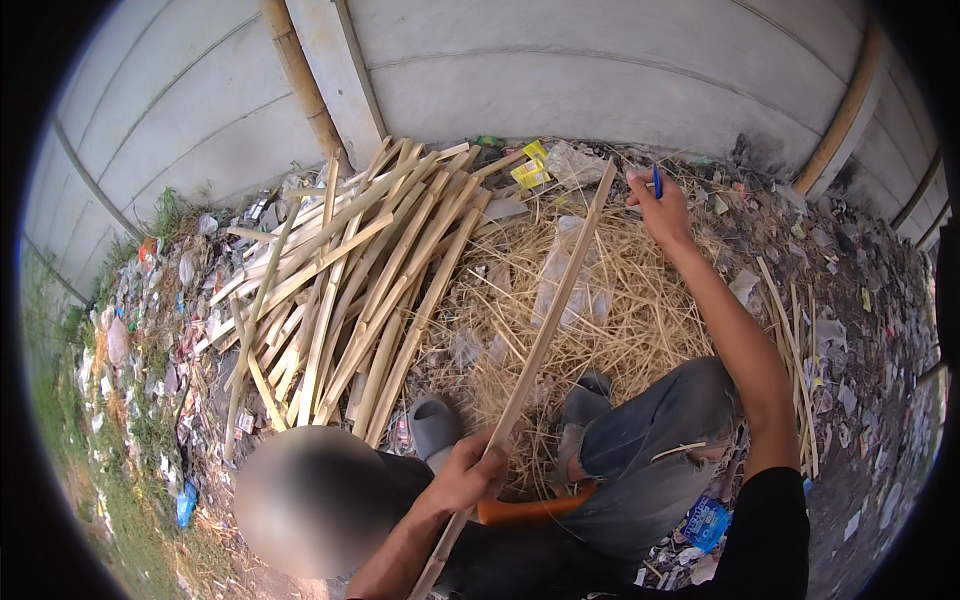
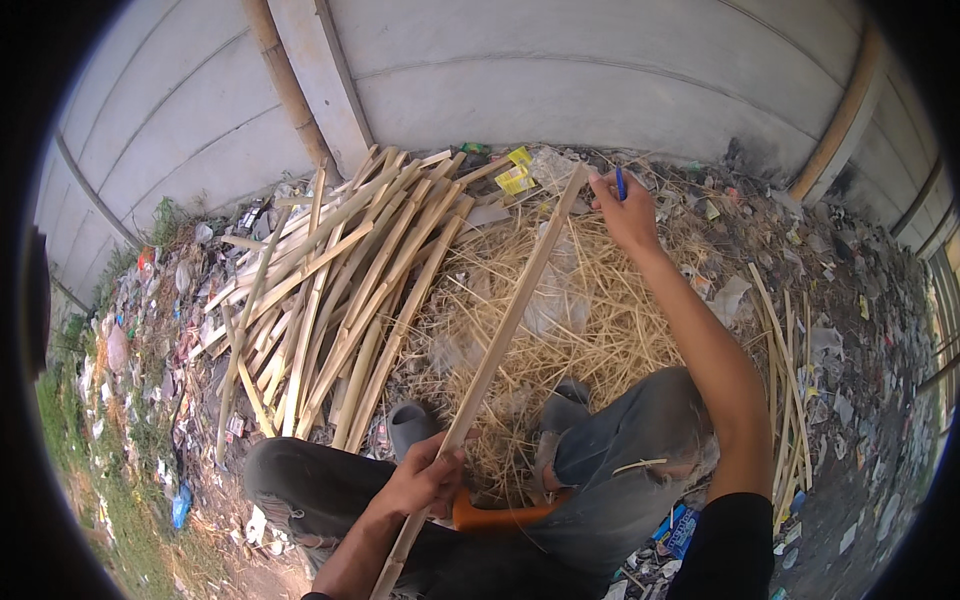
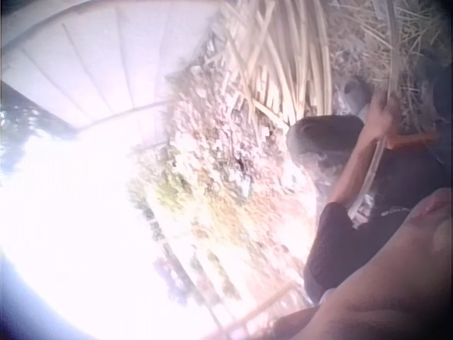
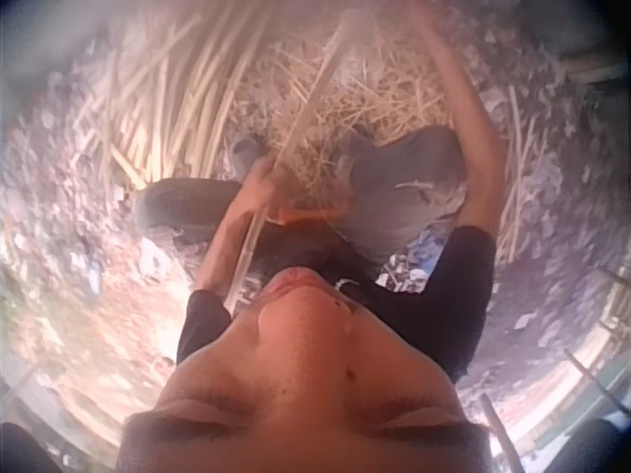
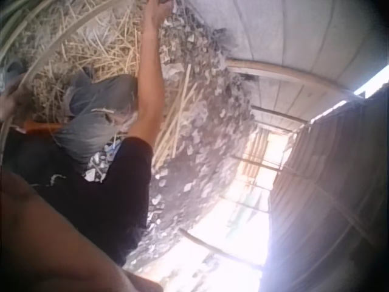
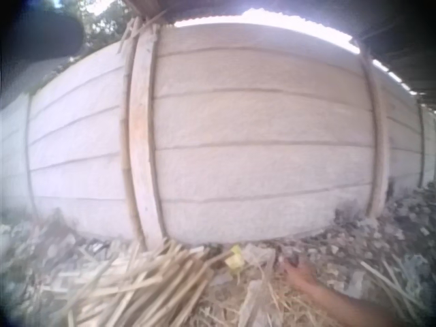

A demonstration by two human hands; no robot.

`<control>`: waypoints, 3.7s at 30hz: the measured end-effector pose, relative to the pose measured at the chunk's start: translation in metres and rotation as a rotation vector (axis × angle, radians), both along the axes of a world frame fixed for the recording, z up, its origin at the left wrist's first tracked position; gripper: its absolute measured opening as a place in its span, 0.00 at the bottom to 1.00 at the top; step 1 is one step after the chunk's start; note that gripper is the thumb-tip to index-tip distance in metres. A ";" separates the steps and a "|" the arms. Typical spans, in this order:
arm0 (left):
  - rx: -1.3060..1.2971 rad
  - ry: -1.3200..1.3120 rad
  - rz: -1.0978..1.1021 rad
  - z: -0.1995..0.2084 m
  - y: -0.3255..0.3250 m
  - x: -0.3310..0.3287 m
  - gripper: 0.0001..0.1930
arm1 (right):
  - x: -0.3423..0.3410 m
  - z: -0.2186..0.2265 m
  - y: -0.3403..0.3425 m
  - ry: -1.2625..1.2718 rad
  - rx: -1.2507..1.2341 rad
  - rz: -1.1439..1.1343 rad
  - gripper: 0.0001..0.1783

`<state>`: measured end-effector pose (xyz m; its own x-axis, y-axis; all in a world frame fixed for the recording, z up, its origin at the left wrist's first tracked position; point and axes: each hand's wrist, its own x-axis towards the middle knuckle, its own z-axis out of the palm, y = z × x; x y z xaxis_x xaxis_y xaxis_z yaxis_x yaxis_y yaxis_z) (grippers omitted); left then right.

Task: The person sits on the ground and uses a knife to split long bamboo poles into thin strips. They hold the bamboo with one hand and use the knife to slice along the length of the pole, separating it into multiple pieces.

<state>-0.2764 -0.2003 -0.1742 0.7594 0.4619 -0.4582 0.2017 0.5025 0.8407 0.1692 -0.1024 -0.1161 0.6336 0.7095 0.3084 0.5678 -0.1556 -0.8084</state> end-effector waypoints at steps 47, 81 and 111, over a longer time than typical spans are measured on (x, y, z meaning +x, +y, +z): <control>-0.119 -0.110 0.088 0.024 0.021 -0.002 0.20 | -0.151 0.010 -0.012 -0.588 -0.170 0.592 0.35; -0.060 0.002 -0.105 0.011 0.005 0.000 0.21 | -0.004 0.007 -0.023 -0.531 0.006 0.333 0.27; 0.588 0.261 -0.090 0.009 0.002 0.008 0.18 | 0.009 0.011 -0.002 -0.414 0.316 -0.240 0.12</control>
<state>-0.2679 -0.1980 -0.1654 0.7051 0.6313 -0.3229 0.4561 -0.0550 0.8882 0.1780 -0.1044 -0.1051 0.5469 0.3939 0.7388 0.8254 -0.1062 -0.5544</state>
